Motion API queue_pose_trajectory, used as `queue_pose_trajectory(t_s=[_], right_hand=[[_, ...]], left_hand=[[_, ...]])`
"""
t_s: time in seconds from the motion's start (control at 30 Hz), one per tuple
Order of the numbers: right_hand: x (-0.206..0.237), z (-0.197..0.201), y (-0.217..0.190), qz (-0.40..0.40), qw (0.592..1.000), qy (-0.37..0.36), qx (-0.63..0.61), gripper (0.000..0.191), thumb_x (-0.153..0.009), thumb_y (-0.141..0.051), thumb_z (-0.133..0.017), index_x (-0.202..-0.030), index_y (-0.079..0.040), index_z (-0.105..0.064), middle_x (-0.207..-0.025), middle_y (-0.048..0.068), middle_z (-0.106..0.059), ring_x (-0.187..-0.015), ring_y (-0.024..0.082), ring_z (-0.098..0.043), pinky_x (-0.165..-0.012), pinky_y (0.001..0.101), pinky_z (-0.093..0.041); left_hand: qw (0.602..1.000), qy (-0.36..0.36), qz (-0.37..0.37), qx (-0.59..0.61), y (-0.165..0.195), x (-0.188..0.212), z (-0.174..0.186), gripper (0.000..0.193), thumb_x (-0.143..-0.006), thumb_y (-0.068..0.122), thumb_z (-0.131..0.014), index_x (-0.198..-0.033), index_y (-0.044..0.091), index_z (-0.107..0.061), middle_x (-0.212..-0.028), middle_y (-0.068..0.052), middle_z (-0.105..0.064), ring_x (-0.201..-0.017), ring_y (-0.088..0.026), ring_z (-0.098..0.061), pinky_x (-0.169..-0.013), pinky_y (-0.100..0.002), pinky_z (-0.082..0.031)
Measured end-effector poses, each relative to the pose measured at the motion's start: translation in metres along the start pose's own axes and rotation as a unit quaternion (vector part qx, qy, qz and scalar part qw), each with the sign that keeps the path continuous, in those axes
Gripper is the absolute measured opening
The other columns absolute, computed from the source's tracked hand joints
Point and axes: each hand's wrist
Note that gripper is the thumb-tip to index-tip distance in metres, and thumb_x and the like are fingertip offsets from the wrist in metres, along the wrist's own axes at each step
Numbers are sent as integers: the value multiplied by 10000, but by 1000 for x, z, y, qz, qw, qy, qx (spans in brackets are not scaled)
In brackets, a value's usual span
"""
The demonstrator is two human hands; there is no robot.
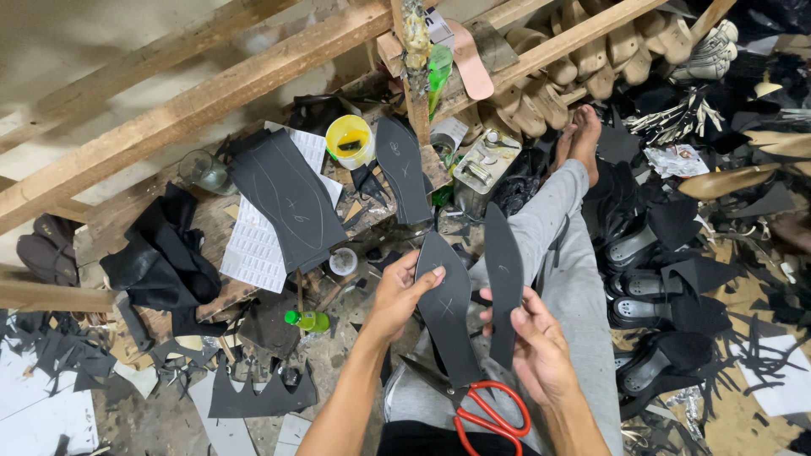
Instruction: The person cuts black foam shoe insoles using red-handled scissors, following pre-drawn outlines. They trim the edges, compare the cut pieces to existing insoles, and handle multiple insole pieces during the process.
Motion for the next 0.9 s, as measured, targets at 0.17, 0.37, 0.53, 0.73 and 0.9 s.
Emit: queue_pose_trajectory(t_s=[0.17, 0.37, 0.53, 0.73, 0.9], right_hand=[[2, 0, -5, -25, 998, -8, -51, 521, -1041, -292, -456, -1455, 24, -470, -1344, 229, -633, -1041, 257, -654, -878, 405, -538], [1, 5, -2, -59, 989, -32, -135, 554, -1086, -367, -374, -1422, 58, -491, -1369, 211, -610, -1059, 277, -617, -892, 421, -496], [1, 11, 2, -53, 985, -42, -157, 549, -1097, -367, -370, -1412, 65, -500, -1373, 216, -603, -1049, 275, -602, -867, 416, -479], [2, 16, 4, -49, 981, -49, -179, 535, -1108, -363, -364, -1406, 57, -509, -1376, 235, -604, -1030, 283, -593, -846, 423, -472], [3, 16, 5, -52, 981, -47, -179, 533, -1097, -359, -362, -1403, 51, -509, -1367, 233, -603, -1035, 287, -599, -854, 429, -475]], left_hand=[[996, -35, -28, 79, -11, 2, -5, 415, -1002, 184, -622, -1369, -9, -599, -1250, -112, -683, -1098, -156, -646, -975, -315, -518], [959, -111, 27, 258, -10, 12, -13, 573, -1061, 375, -388, -1445, -45, -447, -1429, -218, -582, -1229, -313, -652, -1065, -466, -541], [956, -130, 9, 262, -10, 13, -15, 612, -1092, 422, -324, -1456, -56, -440, -1453, -244, -558, -1222, -350, -638, -1033, -490, -554], [956, -118, 14, 268, -13, 11, -14, 632, -1091, 472, -293, -1470, -14, -433, -1438, -271, -560, -1213, -379, -640, -974, -502, -570], [953, -122, 16, 278, -15, 11, -13, 662, -1092, 498, -261, -1482, -10, -430, -1445, -273, -557, -1214, -376, -641, -965, -486, -573]])
Point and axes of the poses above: each hand's wrist, its own x-axis away from the middle knuckle, its own z-axis out of the back of the hand, y = z × x
